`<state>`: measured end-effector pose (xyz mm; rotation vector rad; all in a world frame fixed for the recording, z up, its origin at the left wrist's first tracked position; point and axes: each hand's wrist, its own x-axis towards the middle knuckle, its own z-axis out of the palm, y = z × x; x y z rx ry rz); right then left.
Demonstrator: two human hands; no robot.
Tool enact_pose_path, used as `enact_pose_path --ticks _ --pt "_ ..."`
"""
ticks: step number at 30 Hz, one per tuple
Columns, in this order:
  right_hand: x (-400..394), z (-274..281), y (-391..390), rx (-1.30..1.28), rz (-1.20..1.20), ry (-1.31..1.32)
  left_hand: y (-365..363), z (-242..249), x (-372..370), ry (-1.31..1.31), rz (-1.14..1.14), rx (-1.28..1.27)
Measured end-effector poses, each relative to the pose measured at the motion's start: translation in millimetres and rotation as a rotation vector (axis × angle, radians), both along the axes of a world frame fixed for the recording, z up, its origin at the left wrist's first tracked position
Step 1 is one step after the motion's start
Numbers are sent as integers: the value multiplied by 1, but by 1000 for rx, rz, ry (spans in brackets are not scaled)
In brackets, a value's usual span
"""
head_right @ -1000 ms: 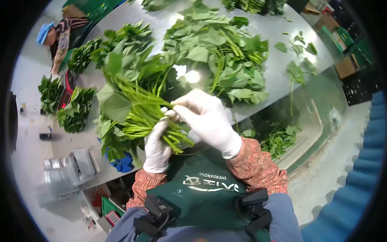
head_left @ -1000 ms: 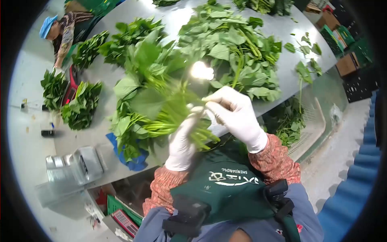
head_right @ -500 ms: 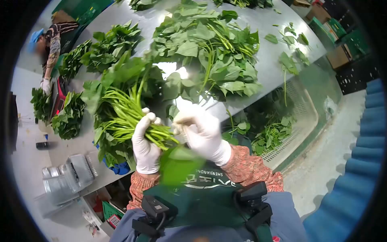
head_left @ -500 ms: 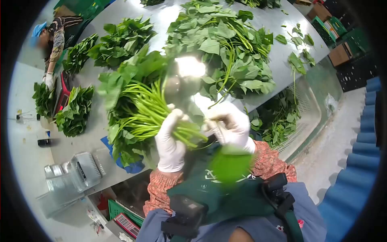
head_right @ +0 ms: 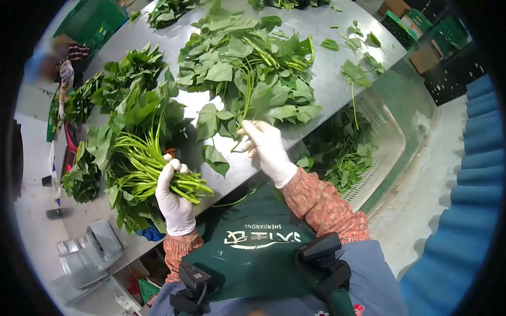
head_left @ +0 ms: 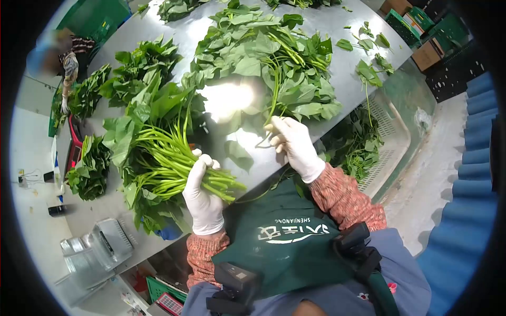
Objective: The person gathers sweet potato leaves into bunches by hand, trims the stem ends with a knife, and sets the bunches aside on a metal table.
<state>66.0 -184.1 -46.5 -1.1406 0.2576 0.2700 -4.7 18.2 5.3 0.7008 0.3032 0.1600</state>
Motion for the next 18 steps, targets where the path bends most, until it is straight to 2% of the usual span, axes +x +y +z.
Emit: enact_pose_path --ticks 5,8,9,12,13,15,16,17,18 --pt "9 18 2 -67 91 -78 3 0 -1 32 30 4" --pt "-6 25 6 24 27 -52 -1 0 -1 66 -15 28" --pt "-11 24 5 -35 50 -93 -2 -1 0 88 1 51" --pt "-30 26 0 -652 193 -570 -15 7 3 149 -23 90" --pt "-27 33 1 -709 318 -464 -16 5 4 164 -42 87" --pt "-28 40 13 -508 261 -540 -23 3 5 243 -70 162" --pt "-33 52 4 -766 403 -668 -25 2 3 282 -86 226" --pt "-35 60 5 -824 403 -819 -23 -5 -1 304 -120 227" --pt "-32 61 7 -1002 448 -964 -22 -11 -4 237 -178 303"
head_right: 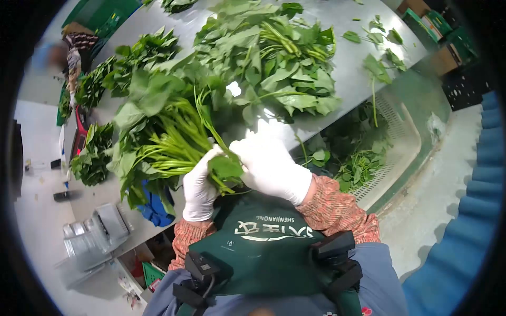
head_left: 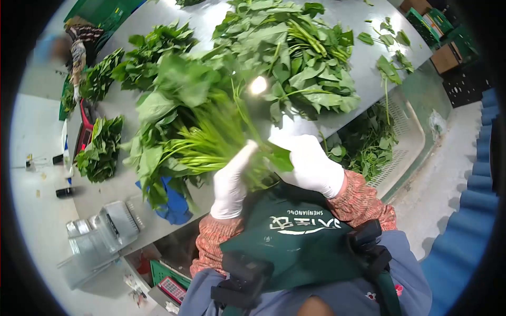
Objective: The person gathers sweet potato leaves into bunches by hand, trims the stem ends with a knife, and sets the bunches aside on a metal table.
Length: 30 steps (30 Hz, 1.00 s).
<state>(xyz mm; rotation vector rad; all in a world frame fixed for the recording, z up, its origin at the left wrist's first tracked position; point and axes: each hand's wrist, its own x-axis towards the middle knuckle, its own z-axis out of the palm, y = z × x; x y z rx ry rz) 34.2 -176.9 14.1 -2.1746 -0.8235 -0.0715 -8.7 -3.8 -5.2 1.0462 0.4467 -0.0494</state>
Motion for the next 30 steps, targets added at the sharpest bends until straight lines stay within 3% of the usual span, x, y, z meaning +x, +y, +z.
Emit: enact_pose_path --ticks 2,4,5,6,8,10,11,13,14,16,17,20,21,22,23,25,26,27,29,30 --pt "-2 -2 3 -238 66 -13 2 0 -6 268 -55 -49" --pt "-2 7 3 -320 120 37 -1 -4 -11 -28 -105 116" --pt "-1 10 3 -362 142 60 -2 -1 -10 37 -59 36" --pt "2 7 0 -214 160 43 -7 11 -5 102 -15 -45" --pt "6 0 -8 82 194 4 -8 20 1 -42 -61 -199" --pt "0 22 9 216 -117 439 -9 15 1 -93 26 -8" --pt "1 13 10 298 -122 467 -10 18 0 -104 -43 -50" --pt "5 19 13 273 -165 330 -15 36 0 -124 -189 -134" --pt "8 -1 20 316 -97 24 -18 35 0 -103 -162 -177" --pt "12 -7 18 395 -8 130 -20 28 0 -63 -97 -263" --pt "6 -3 21 420 -64 191 -9 8 7 -228 -211 -113" --pt "-3 0 21 634 -86 523 -14 12 2 -141 19 -126" --pt "-5 -6 24 616 -152 477 -12 14 1 -53 10 -118" --pt "-3 -5 23 523 -165 228 -9 8 2 -52 36 -134" --pt "-5 -15 17 447 -186 339 -4 -3 3 -51 61 -153" --pt "-14 8 8 666 -165 640 0 -1 4 5 122 -288" --pt "-16 13 -3 665 -174 553 10 -13 5 4 107 -328" --pt "-16 11 -19 405 -353 263 12 -8 5 -30 126 -297" --pt "1 -10 -61 1809 -26 779 17 -1 7 -70 163 -242" --pt "11 -4 -86 2092 19 909 19 -1 7 -71 183 -224"
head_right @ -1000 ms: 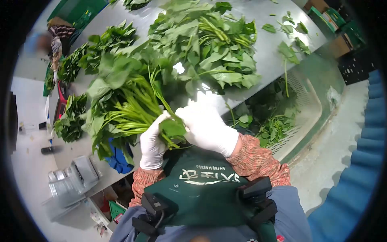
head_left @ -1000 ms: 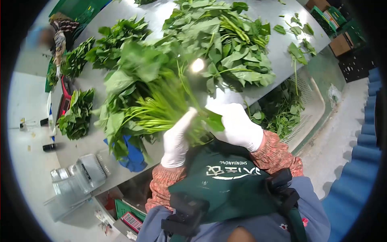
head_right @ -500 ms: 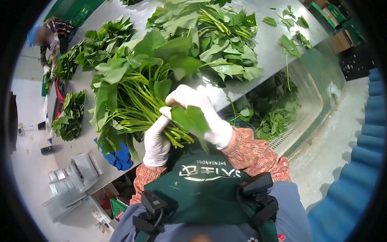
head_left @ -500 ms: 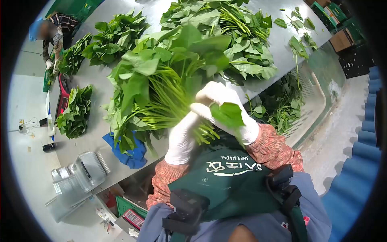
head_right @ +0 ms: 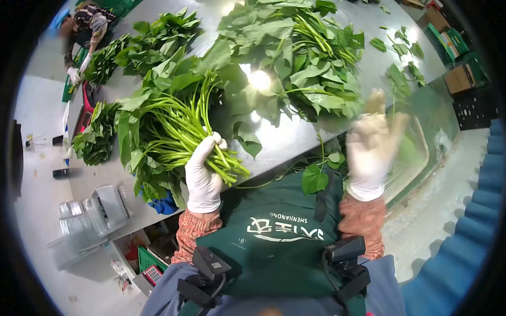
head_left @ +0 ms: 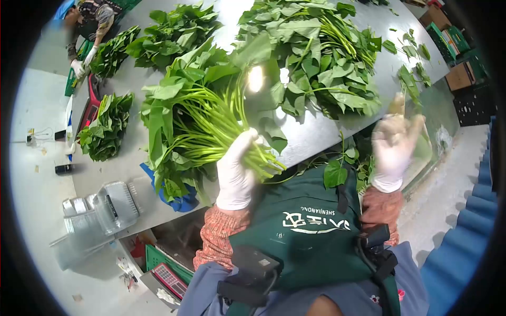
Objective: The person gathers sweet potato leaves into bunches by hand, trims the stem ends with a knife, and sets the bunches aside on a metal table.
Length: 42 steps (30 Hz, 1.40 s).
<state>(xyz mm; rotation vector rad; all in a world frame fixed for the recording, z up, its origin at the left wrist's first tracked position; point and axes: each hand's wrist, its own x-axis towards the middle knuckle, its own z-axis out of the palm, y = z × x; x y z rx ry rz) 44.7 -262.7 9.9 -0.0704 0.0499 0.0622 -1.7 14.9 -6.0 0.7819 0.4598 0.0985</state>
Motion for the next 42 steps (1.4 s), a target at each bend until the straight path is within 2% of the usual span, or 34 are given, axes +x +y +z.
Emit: enact_pose_path --ticks 1,2,4,5,6,7,9,12,13,14,16,18,19,22,23,27,28,30,32,33,36,39,40,42 --pt "9 6 -25 299 -3 103 0 0 -1 3 19 15" --pt "10 -5 -35 265 58 64 -1 1 -2 -1 14 1" --pt "-2 -6 -13 -242 189 43 -7 1 1 -14 -11 -25" --pt "-10 -12 9 -439 159 15 -9 -1 1 -16 -18 -13" --pt "-17 7 33 -1023 169 -39 -11 -3 1 -32 -50 -7" --pt "-16 13 49 -1280 243 -73 -13 -3 -1 -50 -80 0" --pt "-9 19 84 -1615 138 -363 -18 -3 -6 -81 -124 55" --pt "3 19 116 -1831 9 -624 -21 3 -14 -175 -139 400" --pt "5 18 119 -1747 93 -544 -26 11 -15 -100 -123 189" --pt "6 16 123 -1662 172 -471 -21 13 -17 -159 -170 260" --pt "6 24 124 -1447 420 -243 -19 14 -16 -74 -167 185" --pt "6 20 123 -1492 301 -351 -19 10 -17 -44 -178 89" --pt "8 11 123 -1595 13 -595 -19 9 -16 3 -214 24" --pt "-1 15 117 -1833 -211 -554 -19 4 -14 65 -284 -53" --pt "-2 16 115 -1827 -211 -551 -19 1 -12 71 -300 -56" --pt "-4 12 116 -1757 -119 -504 -22 1 -10 -107 -237 216" --pt "-4 10 118 -1727 -71 -484 -18 -1 -9 -55 -322 212" --pt "-3 10 120 -1669 40 -501 -13 -15 -14 -142 -436 522" --pt "-3 5 121 -1597 91 -479 -10 -24 -16 -183 -413 478" --pt "-8 11 122 -1425 192 -349 -8 -28 -16 -199 -400 453" --pt "-11 2 118 -1191 177 -351 -7 -37 -18 -239 -381 411" --pt "-12 14 114 -1725 90 -579 -12 -47 -17 -288 -393 395" --pt "-13 10 115 -1807 -11 -625 -14 -51 -17 -311 -392 396" --pt "-9 3 111 -1874 -7 -668 -18 -62 -15 -375 -373 393"
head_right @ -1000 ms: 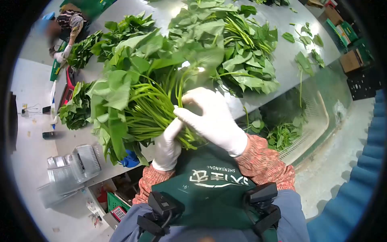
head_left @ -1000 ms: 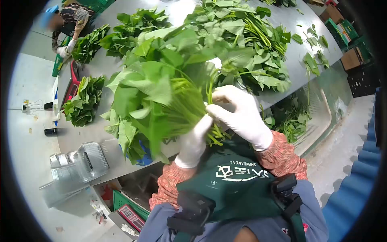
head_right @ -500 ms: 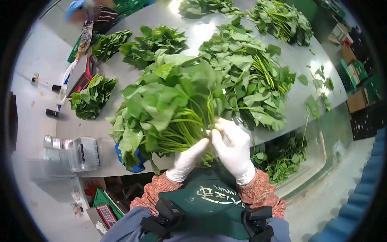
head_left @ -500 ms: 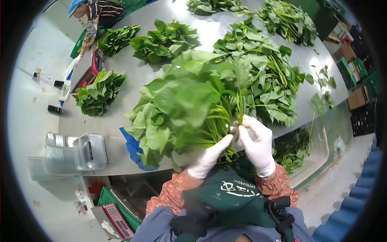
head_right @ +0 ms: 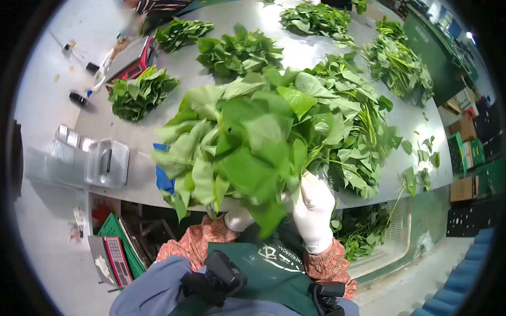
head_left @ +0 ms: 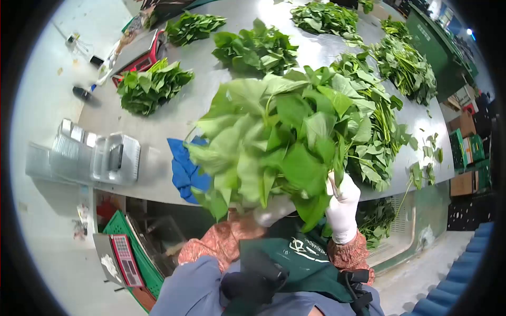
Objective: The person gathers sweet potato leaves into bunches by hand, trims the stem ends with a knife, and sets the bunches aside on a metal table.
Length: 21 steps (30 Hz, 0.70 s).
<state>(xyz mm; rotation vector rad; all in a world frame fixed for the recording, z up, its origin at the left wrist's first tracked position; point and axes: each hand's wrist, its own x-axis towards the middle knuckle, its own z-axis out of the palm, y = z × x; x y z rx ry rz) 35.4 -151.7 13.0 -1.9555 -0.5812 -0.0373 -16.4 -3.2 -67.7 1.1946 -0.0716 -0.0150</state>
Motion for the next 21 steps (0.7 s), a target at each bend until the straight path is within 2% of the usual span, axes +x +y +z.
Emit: enact_pose_path --ticks 2,3,4,5,6,8,9,10,12,14,16,17,18,19,21 --pt "-2 2 2 24 -14 34 -1 -7 4 -27 19 -14" --pt "-5 9 9 83 -41 83 4 23 3 88 23 87" --pt "-5 13 14 144 -73 132 3 73 10 189 82 -39" --pt "2 11 15 187 86 110 2 69 13 257 51 -324" --pt "2 9 15 -10 128 89 0 66 16 328 13 -606" --pt "14 7 22 29 237 214 6 80 18 363 10 -529" --pt "22 9 22 -47 257 246 9 87 20 381 7 -491" --pt "27 23 24 -40 291 365 12 86 21 513 -46 -635" --pt "32 15 20 -243 284 256 10 89 24 359 42 -521" --pt "35 26 18 -268 370 213 12 97 24 304 44 -414" --pt "30 31 21 -353 240 220 23 94 21 294 -54 -111" --pt "29 29 22 -297 221 222 28 97 20 246 -90 67" --pt "30 30 21 -131 265 290 30 117 22 362 -118 72" --pt "33 33 21 42 309 343 30 122 24 251 -102 89" --pt "38 48 25 322 387 451 36 128 33 -33 -225 458"
